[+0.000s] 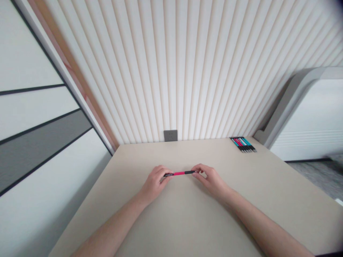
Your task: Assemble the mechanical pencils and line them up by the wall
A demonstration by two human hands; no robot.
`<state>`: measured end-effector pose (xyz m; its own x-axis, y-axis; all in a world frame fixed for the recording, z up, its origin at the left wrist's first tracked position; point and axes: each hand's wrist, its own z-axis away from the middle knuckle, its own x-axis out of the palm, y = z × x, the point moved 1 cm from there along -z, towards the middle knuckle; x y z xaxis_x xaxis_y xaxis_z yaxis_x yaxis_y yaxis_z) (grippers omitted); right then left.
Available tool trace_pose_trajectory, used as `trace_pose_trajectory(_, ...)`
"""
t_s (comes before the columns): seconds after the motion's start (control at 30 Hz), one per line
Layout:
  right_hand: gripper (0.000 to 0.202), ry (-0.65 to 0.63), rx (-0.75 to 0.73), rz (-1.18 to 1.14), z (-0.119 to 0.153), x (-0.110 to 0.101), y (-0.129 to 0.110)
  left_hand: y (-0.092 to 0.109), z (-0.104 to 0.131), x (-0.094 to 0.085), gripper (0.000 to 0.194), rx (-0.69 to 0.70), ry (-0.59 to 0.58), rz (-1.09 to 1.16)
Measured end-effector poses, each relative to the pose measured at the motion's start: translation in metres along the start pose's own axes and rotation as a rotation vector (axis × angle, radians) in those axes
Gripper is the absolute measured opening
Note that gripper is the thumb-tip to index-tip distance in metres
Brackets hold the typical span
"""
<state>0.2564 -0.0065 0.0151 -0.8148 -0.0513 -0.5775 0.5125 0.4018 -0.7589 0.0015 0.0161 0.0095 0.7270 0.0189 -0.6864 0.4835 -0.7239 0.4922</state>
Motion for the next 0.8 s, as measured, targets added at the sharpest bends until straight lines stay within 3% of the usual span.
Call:
trace_pose_trajectory(0.17,0.051,-0.067,0.056,0.045,0.0015,0.0048,0.0036,0.0004,0.0007,0.0008,0.010,0.005,-0.034,0.003)
trace_pose_trajectory(0.27,0.033,-0.020,0.024,0.006,0.0013,0.0025,0.0040,-0.0008,0.0010,0.0008,0.010,-0.002,-0.024,0.002)
trace_pose_trajectory(0.4,0.024,-0.008,-0.070,0.029,0.0017,0.0007,-0.0005,-0.0003,0.0008,0.0003,0.011,0.007,-0.009,0.009)
trace_pose_trajectory(0.57,0.050,-0.121,0.012,0.093,0.0035,0.0052,-0.0021,0.0014,0.0004,-0.0004,0.010,0.022,-0.030,-0.002)
trace_pose_trajectory(0.67,0.030,-0.068,-0.006,0.058,0.0033,0.0050,-0.0009,0.0000,0.0004,-0.0010,0.009,0.006,-0.009,-0.013)
trace_pose_trajectory(0.8,0.022,-0.038,-0.102,0.065,0.0027,0.0047,0.0010,-0.0019,0.0005,-0.0011,0.009,-0.001,-0.004,-0.002)
